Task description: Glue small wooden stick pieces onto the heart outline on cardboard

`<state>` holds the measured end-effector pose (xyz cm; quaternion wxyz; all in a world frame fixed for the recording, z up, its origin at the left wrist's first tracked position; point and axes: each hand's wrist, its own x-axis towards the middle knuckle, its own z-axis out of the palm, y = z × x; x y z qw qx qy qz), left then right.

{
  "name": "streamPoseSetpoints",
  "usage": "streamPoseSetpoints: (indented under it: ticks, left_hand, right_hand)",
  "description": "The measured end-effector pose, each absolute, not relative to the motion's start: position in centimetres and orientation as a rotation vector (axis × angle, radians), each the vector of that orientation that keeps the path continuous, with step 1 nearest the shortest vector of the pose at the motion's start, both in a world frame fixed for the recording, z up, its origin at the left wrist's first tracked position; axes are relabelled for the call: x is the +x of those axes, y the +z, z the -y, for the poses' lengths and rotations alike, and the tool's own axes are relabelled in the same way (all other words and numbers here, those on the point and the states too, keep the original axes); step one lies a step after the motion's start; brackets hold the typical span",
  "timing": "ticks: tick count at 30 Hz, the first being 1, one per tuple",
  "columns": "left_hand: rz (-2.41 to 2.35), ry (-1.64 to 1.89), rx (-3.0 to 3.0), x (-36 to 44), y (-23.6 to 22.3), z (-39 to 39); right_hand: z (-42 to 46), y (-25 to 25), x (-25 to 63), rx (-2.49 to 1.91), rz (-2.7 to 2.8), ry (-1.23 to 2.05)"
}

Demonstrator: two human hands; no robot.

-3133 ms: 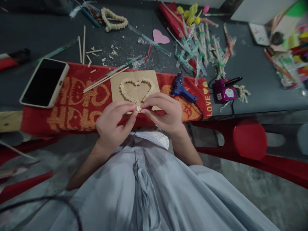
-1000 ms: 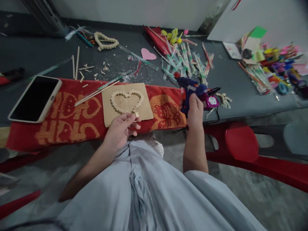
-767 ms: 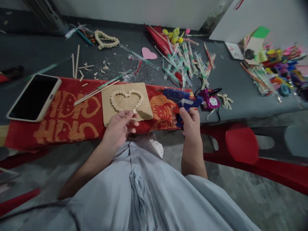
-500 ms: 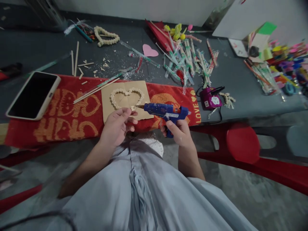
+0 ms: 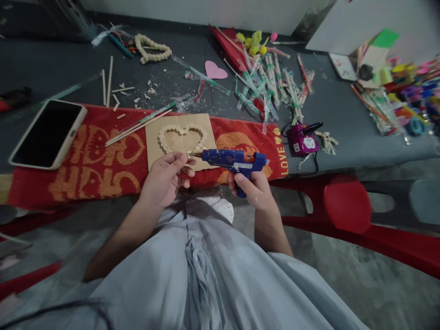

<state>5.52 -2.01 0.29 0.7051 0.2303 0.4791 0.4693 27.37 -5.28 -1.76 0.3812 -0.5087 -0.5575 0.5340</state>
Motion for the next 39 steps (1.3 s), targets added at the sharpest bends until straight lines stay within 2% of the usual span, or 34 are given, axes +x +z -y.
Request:
streamPoseSetpoints:
  ticks: [18, 23, 31, 39]
  left_hand:
    - [-1.048, 1.054, 0.495, 5.3, 0.1, 2.0]
    - [-1.066, 1.061, 0.424, 5.2, 0.4, 1.8]
    - [-1.079, 1.072, 0.372, 4.9, 0.7, 1.6]
    - [-1.007, 1.086, 0.359, 4.1, 0.3, 1.2]
  right_hand:
    - [5.1, -1.3, 27.4, -1.234, 1.346, 1.355]
    - [3.5, -2.0, 29.8, -1.365, 1.425, 1.032]
    - [-1.2, -3.1, 33.2, -1.822, 1.872, 0.170]
    - [-2.2, -2.3, 33.5, -1.887, 2.203, -0.075]
